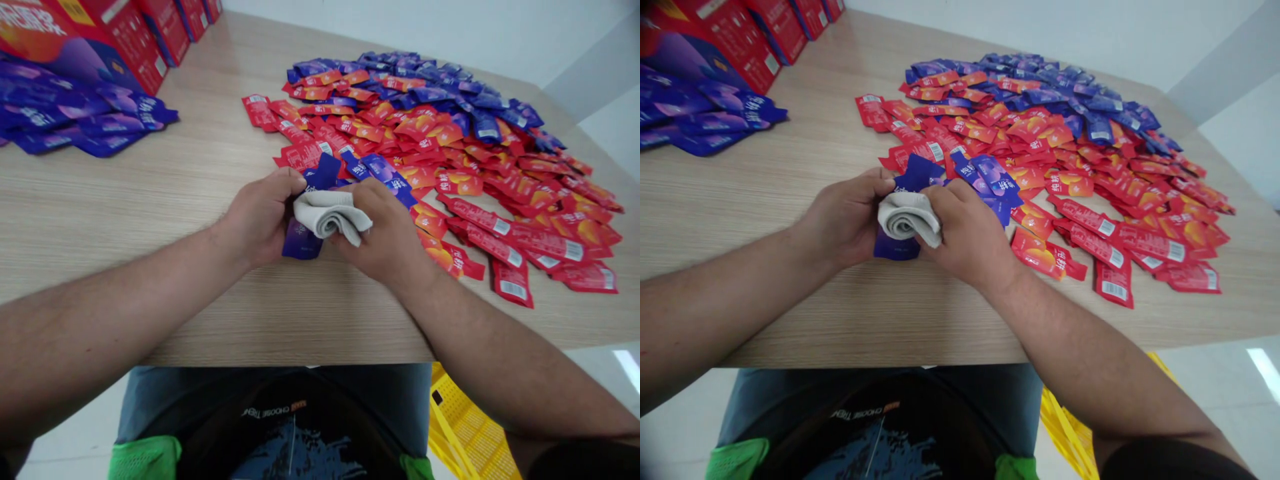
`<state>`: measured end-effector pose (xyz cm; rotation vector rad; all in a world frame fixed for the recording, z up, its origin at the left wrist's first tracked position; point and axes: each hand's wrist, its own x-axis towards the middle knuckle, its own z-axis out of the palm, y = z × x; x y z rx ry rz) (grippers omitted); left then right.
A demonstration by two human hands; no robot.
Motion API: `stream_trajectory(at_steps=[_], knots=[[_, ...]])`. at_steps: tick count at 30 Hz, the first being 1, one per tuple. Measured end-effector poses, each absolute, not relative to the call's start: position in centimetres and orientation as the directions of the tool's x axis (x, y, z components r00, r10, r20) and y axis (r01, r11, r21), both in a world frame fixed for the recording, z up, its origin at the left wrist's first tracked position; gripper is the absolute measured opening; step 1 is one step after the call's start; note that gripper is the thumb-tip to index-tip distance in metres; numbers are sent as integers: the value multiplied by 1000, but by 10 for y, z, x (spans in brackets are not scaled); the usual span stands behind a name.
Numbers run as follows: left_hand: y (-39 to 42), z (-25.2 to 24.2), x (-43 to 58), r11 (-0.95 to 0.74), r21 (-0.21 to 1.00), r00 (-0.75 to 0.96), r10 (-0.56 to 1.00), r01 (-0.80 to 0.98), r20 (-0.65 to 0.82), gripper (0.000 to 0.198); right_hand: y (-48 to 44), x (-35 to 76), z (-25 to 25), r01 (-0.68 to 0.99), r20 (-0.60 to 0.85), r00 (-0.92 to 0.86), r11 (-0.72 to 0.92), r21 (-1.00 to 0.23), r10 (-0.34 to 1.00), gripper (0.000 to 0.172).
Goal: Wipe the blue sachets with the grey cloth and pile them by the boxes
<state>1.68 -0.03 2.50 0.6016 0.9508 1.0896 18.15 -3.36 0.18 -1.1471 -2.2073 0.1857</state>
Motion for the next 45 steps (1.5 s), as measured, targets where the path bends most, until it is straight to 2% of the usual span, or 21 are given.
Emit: stream_trajectory(at_steps=[2, 4, 7, 11, 13, 18, 23, 28, 33, 37, 42, 45], knots=[[-1, 25, 17, 369, 818, 158, 929, -442, -334, 23, -35, 179, 1, 664, 441, -464, 631, -401, 768, 23], [0, 25, 17, 380, 816, 165, 925, -436, -342, 22, -38, 175, 0, 603, 350, -581, 677, -422, 735, 23], [4, 28, 16, 417, 760, 190, 908, -498, -374, 16, -37, 177, 1, 547, 291, -661, 709, -446, 692, 22], [11, 31, 13, 524, 644, 338, 852, -557, -401, 15, -28, 189, 6, 647, 443, -479, 646, -406, 758, 22], [13, 30, 13, 537, 623, 360, 843, -569, -399, 14, -26, 191, 8, 669, 472, -438, 628, -398, 765, 24], [16, 25, 12, 491, 650, 295, 870, -579, -395, 14, -30, 187, 7, 538, 329, -666, 737, -409, 669, 19], [18, 30, 9, 511, 655, 328, 860, -557, -392, 15, -26, 190, 5, 633, 469, -479, 662, -401, 742, 23], [12, 24, 12, 416, 737, 236, 909, -532, -343, 10, -29, 186, 2, 549, 350, -640, 725, -415, 684, 21], [1, 17, 15, 386, 800, 234, 921, -459, -310, 19, -20, 196, 5, 725, 557, -346, 592, -352, 755, 21], [-1, 19, 15, 383, 814, 233, 922, -437, -308, 20, -16, 201, 9, 703, 527, -395, 617, -355, 753, 22], [-6, 22, 17, 381, 825, 273, 919, -418, -286, 20, -8, 211, 13, 773, 577, -255, 522, -360, 776, 27], [-7, 19, 18, 357, 841, 269, 926, -406, -263, 18, -8, 213, 12, 786, 579, -263, 519, -336, 772, 31]])
